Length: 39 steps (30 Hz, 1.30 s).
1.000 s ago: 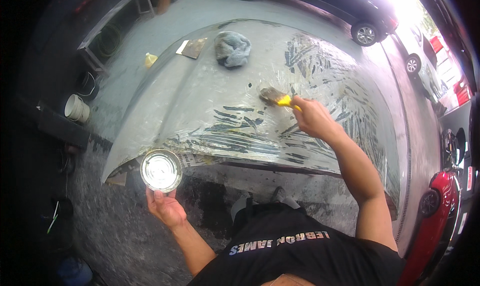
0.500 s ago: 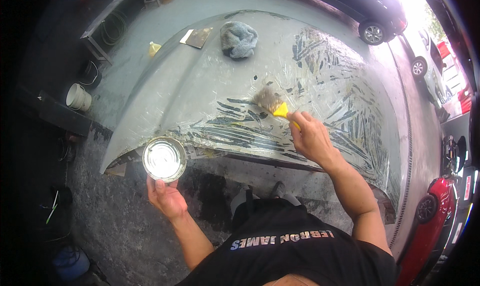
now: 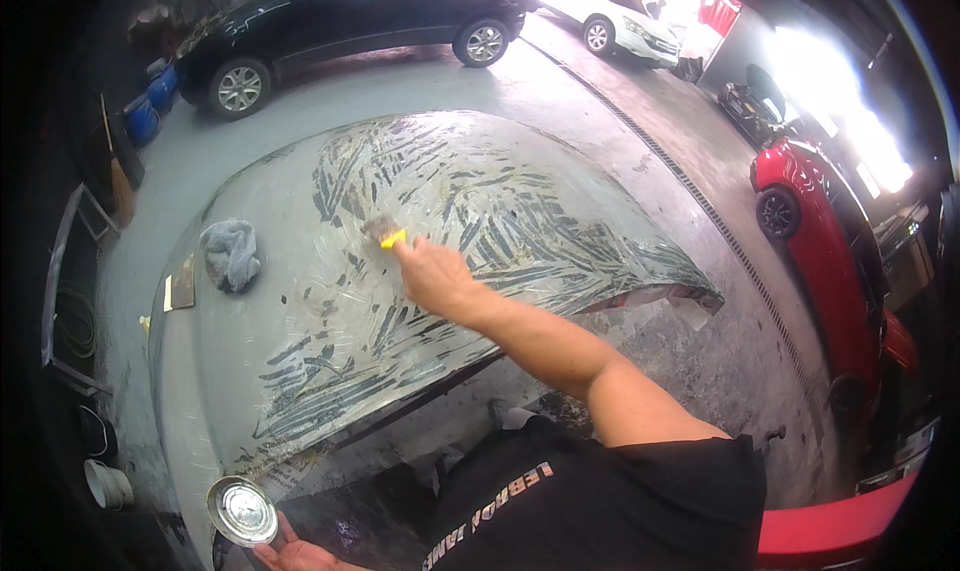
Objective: The person uses a yellow-handled brush to apply a white substance from a small metal can onto a large curved car hood resting on a stand. They repeatedly dip the brush into the can and spread the substance across the surface in broad strokes.
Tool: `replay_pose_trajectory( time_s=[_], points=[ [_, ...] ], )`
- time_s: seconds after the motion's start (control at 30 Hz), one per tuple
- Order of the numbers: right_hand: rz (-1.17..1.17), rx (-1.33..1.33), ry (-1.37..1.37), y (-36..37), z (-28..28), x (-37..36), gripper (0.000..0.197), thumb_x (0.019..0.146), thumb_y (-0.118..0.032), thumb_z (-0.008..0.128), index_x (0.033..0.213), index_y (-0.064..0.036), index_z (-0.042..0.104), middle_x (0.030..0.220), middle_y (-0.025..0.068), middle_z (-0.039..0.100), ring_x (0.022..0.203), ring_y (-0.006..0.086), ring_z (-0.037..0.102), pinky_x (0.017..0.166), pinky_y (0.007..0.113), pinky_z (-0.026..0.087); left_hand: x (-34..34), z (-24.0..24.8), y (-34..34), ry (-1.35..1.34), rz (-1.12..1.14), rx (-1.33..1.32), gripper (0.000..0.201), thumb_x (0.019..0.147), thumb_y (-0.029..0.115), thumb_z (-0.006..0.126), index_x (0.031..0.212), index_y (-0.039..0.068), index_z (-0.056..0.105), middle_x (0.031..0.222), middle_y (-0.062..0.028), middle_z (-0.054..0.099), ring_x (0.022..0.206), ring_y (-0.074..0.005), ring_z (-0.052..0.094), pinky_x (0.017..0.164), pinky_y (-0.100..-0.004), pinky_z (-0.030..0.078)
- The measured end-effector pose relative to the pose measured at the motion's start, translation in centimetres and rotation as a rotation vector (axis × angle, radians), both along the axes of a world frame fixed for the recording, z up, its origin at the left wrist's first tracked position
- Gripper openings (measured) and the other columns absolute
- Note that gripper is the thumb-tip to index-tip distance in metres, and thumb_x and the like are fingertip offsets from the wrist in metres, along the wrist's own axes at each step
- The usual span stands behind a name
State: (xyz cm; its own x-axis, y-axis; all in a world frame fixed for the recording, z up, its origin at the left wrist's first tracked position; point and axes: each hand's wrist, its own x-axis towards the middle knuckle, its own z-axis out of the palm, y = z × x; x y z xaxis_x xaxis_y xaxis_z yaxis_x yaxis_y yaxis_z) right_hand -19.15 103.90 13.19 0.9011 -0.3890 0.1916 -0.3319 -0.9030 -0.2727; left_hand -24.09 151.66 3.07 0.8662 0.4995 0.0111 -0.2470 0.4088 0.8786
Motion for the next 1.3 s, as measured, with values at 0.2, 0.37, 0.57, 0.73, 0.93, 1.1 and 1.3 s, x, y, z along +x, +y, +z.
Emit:
replay_pose_trajectory(
  time_s=[0.2,0.37,0.57,0.73,0.93,1.1,1.3],
  points=[
    [0.202,0.222,0.216,5.5,0.8,-2.9,0.033,0.089,-0.007,0.056,0.121,-0.0011,0.059,0.091,0.0245,0.069,0.085,0.0436,0.070,0.077,0.055,0.055,-1.0,0.6,1.2,-0.128,-0.113,-0.013,0.056,0.103,0.032,0.055,0.145,-0.003,0.048,0.145,-0.0220,0.054,0.135,-0.0341,0.051,0.105,-0.0543,0.048],
    [0.022,0.286,-0.264,-1.0,4.3,-1.2,0.027,0.099,-0.018,0.056,0.123,-0.0053,0.062,0.083,0.0255,0.069,0.073,0.0407,0.069,0.066,0.048,0.052,-2.0,3.7,-1.1,-0.084,-0.051,0.026,0.057,0.099,0.029,0.062,0.143,-0.004,0.048,0.142,-0.0211,0.055,0.124,-0.0321,0.060,0.095,-0.0479,0.059],
    [0.097,0.166,-0.174,-1.0,0.0,1.7,0.023,0.098,-0.019,0.055,0.112,-0.0032,0.064,0.081,0.0301,0.068,0.079,0.0469,0.068,0.072,0.054,0.053,-2.6,4.0,-1.4,-0.105,-0.048,0.067,0.065,0.097,0.036,0.066,0.143,-0.004,0.047,0.138,-0.0190,0.057,0.121,-0.0292,0.062,0.091,-0.0437,0.062],
    [0.163,-0.055,0.045,1.9,-3.4,-2.1,0.019,0.098,-0.016,0.052,0.104,-0.0002,0.061,0.082,0.0317,0.067,0.081,0.0488,0.068,0.074,0.056,0.054,-3.6,3.6,-1.2,-0.100,0.000,0.085,0.066,0.097,0.038,0.066,0.144,-0.005,0.046,0.140,-0.0197,0.054,0.121,-0.0294,0.062,0.092,-0.0433,0.062],
    [-0.041,0.009,-0.154,-5.1,-1.2,1.8,0.021,0.099,-0.017,0.050,0.104,0.0001,0.060,0.081,0.0305,0.068,0.080,0.0483,0.069,0.073,0.058,0.055,-4.1,4.5,-1.6,-0.111,0.007,0.076,0.065,0.095,0.035,0.068,0.138,-0.010,0.048,0.133,-0.0218,0.058,0.117,-0.0297,0.065,0.092,-0.0410,0.062],
    [0.101,-0.083,0.125,-3.1,-3.6,1.4,0.020,0.096,-0.016,0.052,0.108,-0.0015,0.059,0.085,0.0280,0.069,0.082,0.0477,0.068,0.073,0.057,0.054,-4.3,4.4,-1.6,-0.119,-0.008,0.082,0.067,0.095,0.036,0.067,0.139,-0.010,0.047,0.134,-0.0221,0.057,0.118,-0.0303,0.064,0.092,-0.0406,0.062],
    [0.128,-0.014,0.272,-3.5,1.6,-2.3,0.024,0.091,-0.008,0.055,0.113,-0.0025,0.062,0.092,0.0264,0.070,0.088,0.0436,0.070,0.075,0.055,0.056,-4.2,-0.1,0.4,-0.267,-0.125,0.065,0.058,0.097,0.042,0.064,0.140,0.003,0.054,0.150,-0.0209,0.046,0.134,-0.0367,0.051,0.101,-0.0554,0.055]
  ],
)
